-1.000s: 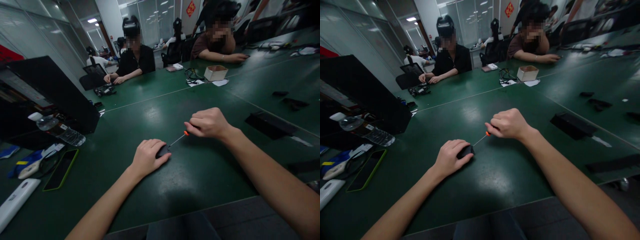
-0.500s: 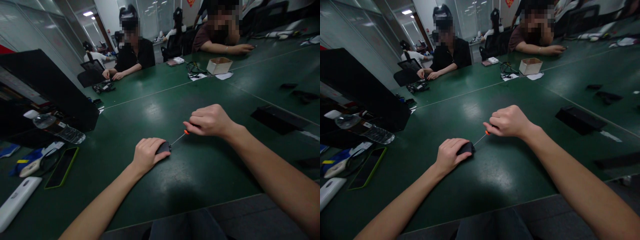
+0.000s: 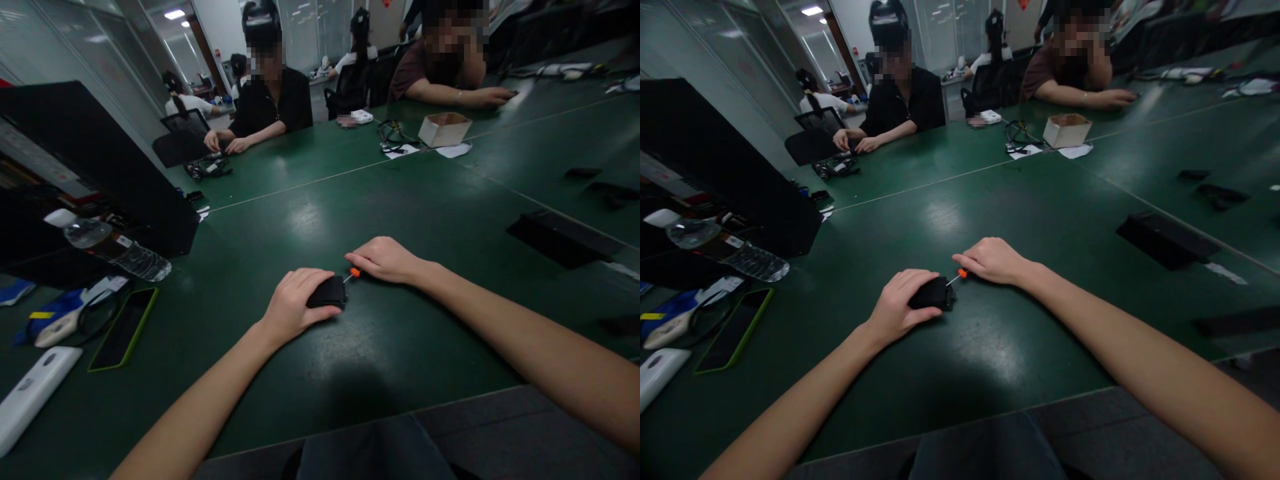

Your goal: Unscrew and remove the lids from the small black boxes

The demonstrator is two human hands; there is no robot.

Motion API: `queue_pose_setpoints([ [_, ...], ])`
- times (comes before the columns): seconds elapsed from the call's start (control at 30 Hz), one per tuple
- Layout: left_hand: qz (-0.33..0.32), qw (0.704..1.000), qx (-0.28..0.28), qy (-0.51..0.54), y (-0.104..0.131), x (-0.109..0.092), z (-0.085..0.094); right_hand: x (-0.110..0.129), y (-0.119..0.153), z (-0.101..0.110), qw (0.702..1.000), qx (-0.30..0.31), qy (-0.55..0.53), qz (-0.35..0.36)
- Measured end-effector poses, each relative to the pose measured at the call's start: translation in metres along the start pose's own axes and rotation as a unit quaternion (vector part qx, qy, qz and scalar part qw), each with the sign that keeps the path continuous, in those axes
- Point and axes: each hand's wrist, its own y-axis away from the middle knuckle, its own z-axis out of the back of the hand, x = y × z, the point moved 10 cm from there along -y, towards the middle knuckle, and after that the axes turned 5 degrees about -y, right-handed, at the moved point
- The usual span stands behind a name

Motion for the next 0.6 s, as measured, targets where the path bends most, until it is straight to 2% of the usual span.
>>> queue_pose_setpoints([
  [0.13,0.049,0.995,0.028,0.081,0.005,0.026,0.004,-0.002,0.003,0.005,1.0,-0.013,-0.001,-0.005],
  [0.2,0.067,0.992,0.043,0.094,0.006,0.033,0.002,0.002,0.005,0.007,1.0,-0.014,-0.003,0.009],
  [0.3,0.074,0.991,0.046,0.098,0.006,0.034,0.0,0.019,0.007,0.007,0.998,-0.014,-0.015,0.061],
  [0.43,0.075,0.991,0.044,0.101,0.006,0.032,-0.001,0.045,0.012,0.013,0.989,-0.061,0.013,0.133],
  [0.6,0.073,0.991,0.039,0.108,0.006,0.032,0.0,0.057,0.015,0.016,0.981,-0.099,0.043,0.158],
])
